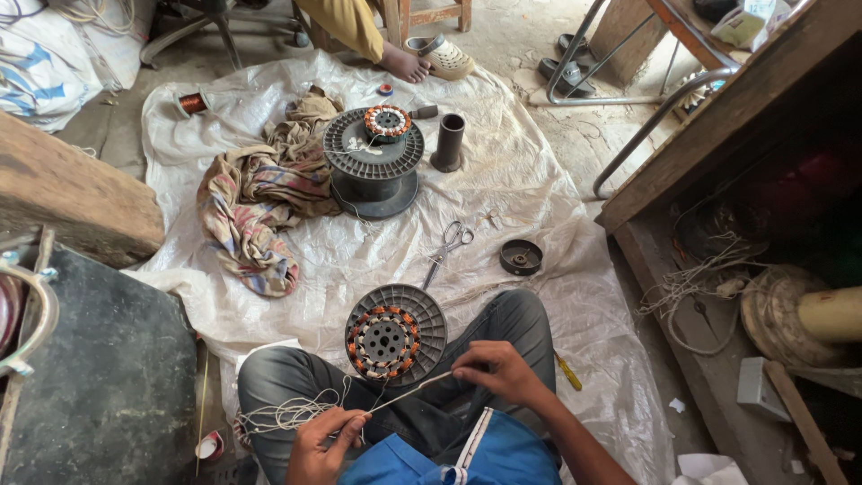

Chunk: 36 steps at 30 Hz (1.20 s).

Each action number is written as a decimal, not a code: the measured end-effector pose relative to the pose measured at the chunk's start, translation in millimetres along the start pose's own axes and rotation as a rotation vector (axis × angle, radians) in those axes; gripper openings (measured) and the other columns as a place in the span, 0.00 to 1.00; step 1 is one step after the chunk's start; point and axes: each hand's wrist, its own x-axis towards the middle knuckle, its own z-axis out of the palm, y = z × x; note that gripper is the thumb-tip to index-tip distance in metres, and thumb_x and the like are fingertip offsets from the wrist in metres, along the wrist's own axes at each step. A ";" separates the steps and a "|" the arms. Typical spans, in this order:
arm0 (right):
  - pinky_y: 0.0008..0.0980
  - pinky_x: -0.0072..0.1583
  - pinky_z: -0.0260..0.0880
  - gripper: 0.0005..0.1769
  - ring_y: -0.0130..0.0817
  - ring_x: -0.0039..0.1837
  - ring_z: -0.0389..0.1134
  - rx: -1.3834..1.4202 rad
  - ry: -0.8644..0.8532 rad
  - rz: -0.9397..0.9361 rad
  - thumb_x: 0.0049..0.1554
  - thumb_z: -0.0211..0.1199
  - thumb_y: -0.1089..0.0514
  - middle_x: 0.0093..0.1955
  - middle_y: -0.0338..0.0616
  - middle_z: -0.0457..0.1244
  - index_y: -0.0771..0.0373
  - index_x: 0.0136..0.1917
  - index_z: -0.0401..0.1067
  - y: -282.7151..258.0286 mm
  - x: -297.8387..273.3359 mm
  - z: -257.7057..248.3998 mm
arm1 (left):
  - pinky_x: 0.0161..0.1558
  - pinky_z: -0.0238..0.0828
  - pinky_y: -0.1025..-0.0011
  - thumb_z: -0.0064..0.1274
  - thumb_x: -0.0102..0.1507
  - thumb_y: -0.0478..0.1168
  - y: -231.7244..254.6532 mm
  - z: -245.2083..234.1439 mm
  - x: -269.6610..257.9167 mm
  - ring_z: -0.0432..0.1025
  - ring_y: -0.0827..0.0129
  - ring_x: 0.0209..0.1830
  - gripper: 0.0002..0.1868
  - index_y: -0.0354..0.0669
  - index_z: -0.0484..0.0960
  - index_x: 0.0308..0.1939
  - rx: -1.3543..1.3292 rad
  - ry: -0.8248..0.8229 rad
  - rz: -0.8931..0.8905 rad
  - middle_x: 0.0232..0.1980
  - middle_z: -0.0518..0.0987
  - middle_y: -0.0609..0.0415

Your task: The person sits on the floor and winds white wire around the slots of a circular motor stator. They repeatedly pull wire from a nearby pile, thread it through the stator slots, and wrap it around the copper coils.

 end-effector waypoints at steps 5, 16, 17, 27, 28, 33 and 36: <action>0.33 0.47 0.69 0.06 0.35 0.44 0.71 -0.020 0.001 -0.140 0.56 0.70 0.61 0.40 0.44 0.68 0.63 0.47 0.80 1.7 -2.7 -2.6 | 0.38 0.73 0.74 0.55 0.66 0.36 -6.2 -13.1 -3.0 0.74 0.74 0.27 0.11 0.32 0.89 0.41 -0.301 0.178 0.027 0.26 0.79 0.52; 0.34 0.51 0.70 0.04 0.34 0.47 0.69 0.600 0.435 0.119 0.64 0.63 0.64 0.44 0.45 0.68 0.67 0.52 0.74 19.0 1.6 11.8 | 0.39 0.73 0.65 0.62 0.60 0.41 37.6 2.8 -19.5 0.77 0.58 0.36 0.09 0.38 0.87 0.35 0.288 -0.189 0.279 0.34 0.82 0.50; 0.36 0.54 0.71 0.04 0.35 0.49 0.71 0.808 0.424 0.105 0.63 0.61 0.63 0.46 0.44 0.68 0.66 0.51 0.73 18.3 6.8 14.1 | 0.41 0.74 0.65 0.63 0.61 0.42 40.8 9.2 -16.9 0.77 0.58 0.38 0.09 0.39 0.87 0.36 0.292 -0.218 0.261 0.35 0.82 0.50; 0.36 0.53 0.72 0.04 0.33 0.45 0.70 0.857 0.258 0.092 0.62 0.62 0.65 0.42 0.44 0.69 0.63 0.52 0.71 -22.0 12.5 54.3 | 0.56 0.71 0.63 0.56 0.67 0.39 69.8 27.7 -3.1 0.76 0.60 0.53 0.11 0.39 0.85 0.50 0.203 0.278 0.313 0.49 0.81 0.50; 0.32 0.48 0.72 0.06 0.32 0.44 0.69 0.629 0.287 0.154 0.60 0.64 0.66 0.42 0.43 0.69 0.64 0.51 0.71 -28.1 13.4 56.8 | 0.54 0.72 0.65 0.56 0.67 0.40 71.0 27.5 -0.2 0.77 0.62 0.50 0.11 0.39 0.85 0.49 0.128 0.240 0.255 0.47 0.82 0.51; 0.31 0.44 0.73 0.09 0.33 0.44 0.72 -0.090 0.163 -0.365 0.54 0.71 0.65 0.44 0.43 0.67 0.63 0.49 0.76 -56.9 20.5 63.0 | 0.48 0.75 0.73 0.58 0.65 0.42 65.3 38.2 4.8 0.79 0.73 0.45 0.14 0.36 0.84 0.49 -0.234 -0.057 0.059 0.43 0.85 0.54; 0.32 0.44 0.73 0.12 0.36 0.43 0.72 -0.192 0.114 -0.419 0.52 0.71 0.65 0.44 0.43 0.67 0.62 0.50 0.78 -65.7 22.5 59.3 | 0.44 0.75 0.75 0.61 0.65 0.40 56.3 45.6 4.6 0.78 0.76 0.41 0.11 0.34 0.85 0.45 -0.232 -0.061 0.042 0.40 0.84 0.55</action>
